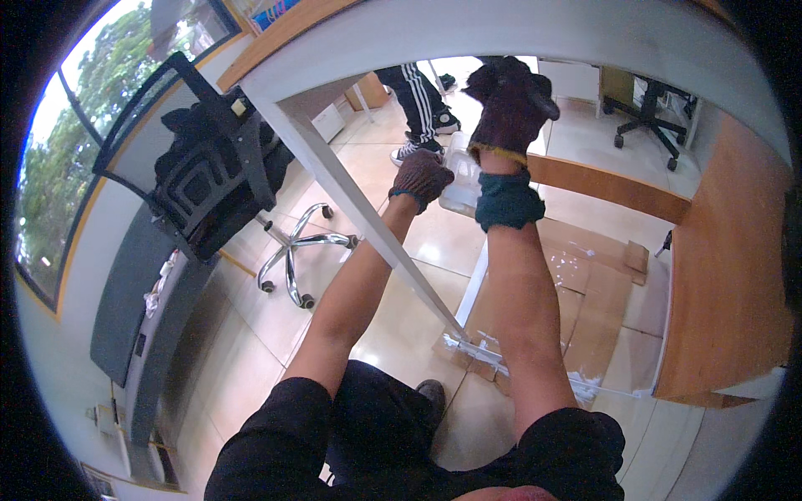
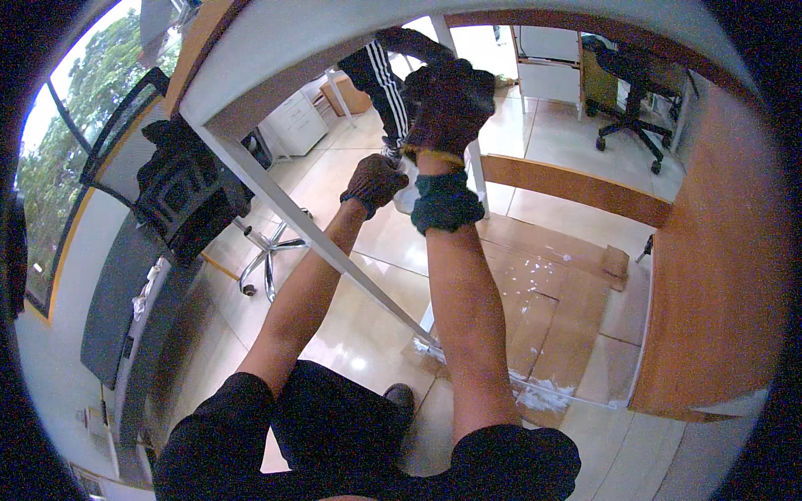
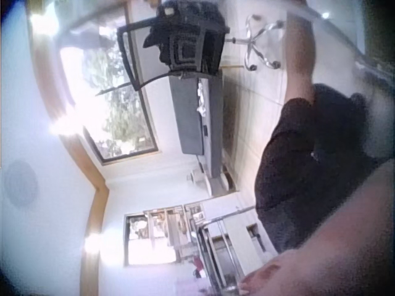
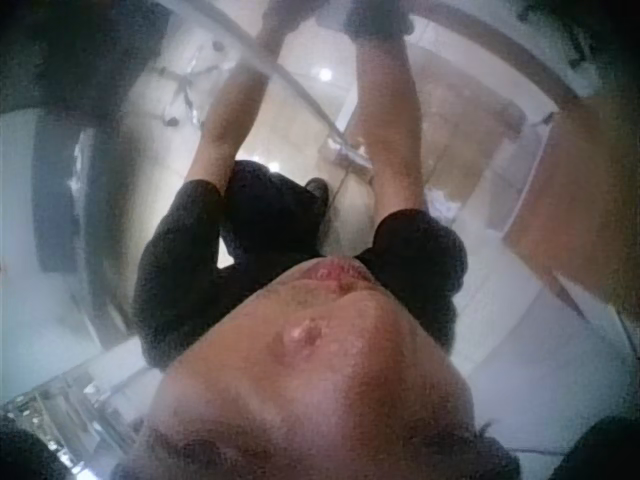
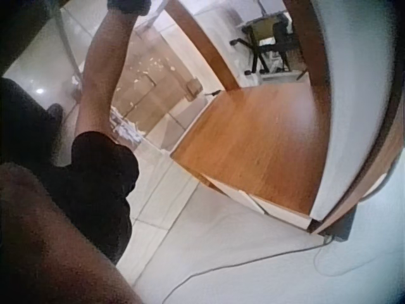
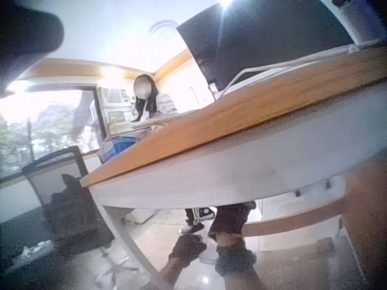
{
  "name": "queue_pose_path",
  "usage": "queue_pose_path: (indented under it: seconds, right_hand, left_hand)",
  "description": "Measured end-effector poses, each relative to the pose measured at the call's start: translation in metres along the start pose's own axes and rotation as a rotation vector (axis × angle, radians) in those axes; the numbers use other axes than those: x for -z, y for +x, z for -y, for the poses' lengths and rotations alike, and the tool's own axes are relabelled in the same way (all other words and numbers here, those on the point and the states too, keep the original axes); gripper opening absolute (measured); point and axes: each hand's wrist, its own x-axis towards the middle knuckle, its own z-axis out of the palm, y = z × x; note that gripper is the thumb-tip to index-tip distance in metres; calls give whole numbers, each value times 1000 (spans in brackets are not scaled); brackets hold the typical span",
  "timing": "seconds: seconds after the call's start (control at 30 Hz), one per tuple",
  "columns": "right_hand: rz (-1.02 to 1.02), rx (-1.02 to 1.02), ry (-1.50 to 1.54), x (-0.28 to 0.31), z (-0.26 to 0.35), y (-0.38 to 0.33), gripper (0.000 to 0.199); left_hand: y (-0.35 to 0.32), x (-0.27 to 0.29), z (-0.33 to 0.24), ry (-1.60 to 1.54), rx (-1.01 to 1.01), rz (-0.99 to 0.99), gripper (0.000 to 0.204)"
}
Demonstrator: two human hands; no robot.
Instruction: The person paints a white furniture leg using a paintbrush and a paint tray. They dip the brush into the tray and apply paint to the leg, then stand to retrieve more paint before resuming the painting.
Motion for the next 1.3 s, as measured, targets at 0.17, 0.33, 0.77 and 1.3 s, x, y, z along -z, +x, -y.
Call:
queue_pose_path:
  seconds: [0.17,0.33,0.77,1.3]
  right_hand:
    - [-69,-9,-233,-6,14,-63,15]
    - [-185,-405,81,0,83,-100,18]
    - [-4,-111,-253,7,83,-101,24]
    - [155,241,-676,15,65,-96,28]
  left_hand:
    - [-1,-3,10,17,-177,-130,31]
    - [-9,-14,24,-473,-217,-288,29]
    - [0,-2,22,1,-57,-127,40]
    - [-9,8,1,-86,-69,-191,29]
